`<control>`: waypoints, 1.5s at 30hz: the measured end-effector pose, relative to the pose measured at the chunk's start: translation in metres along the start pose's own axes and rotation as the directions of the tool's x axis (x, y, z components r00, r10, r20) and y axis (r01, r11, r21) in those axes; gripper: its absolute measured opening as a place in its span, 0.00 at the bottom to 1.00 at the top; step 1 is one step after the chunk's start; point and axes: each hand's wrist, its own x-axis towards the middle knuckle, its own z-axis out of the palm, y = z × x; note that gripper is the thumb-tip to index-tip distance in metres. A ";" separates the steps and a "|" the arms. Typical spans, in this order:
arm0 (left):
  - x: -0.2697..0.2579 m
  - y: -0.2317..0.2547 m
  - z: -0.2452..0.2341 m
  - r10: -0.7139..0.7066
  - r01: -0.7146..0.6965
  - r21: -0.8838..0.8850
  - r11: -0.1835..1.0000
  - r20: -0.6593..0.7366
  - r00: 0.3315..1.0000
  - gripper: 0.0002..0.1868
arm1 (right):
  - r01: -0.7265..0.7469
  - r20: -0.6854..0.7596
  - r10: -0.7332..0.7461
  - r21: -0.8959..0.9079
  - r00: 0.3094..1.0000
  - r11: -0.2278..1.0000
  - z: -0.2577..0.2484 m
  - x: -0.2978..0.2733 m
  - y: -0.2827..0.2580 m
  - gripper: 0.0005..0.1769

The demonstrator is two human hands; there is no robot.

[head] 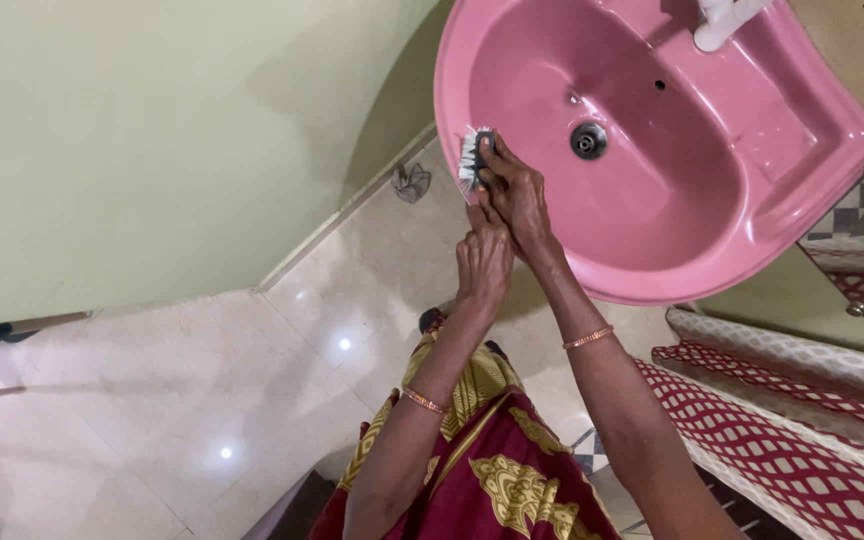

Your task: The person scrubs a pink bathroom sink with a small brush, focusing on the basin, drain, and faucet area. They rinse the brush under running water and continue scrubbing different sections of the sink surface.

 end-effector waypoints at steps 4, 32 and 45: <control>-0.003 0.006 -0.004 -0.015 0.019 -0.053 0.998 0.075 0.997 0.30 | -0.126 0.074 0.103 0.647 0.992 0.752 -0.006 -0.011 0.020 0.23; -0.066 -0.014 -0.030 0.018 -0.030 -0.362 0.932 -0.036 0.999 0.36 | 0.102 -0.080 -0.120 -0.197 0.990 0.975 0.005 -0.072 -0.007 0.32; -0.094 -0.037 -0.006 0.108 -0.102 -0.394 0.913 -0.007 0.994 0.34 | 0.104 -0.118 -0.146 -0.306 0.982 0.946 0.027 -0.108 0.013 0.32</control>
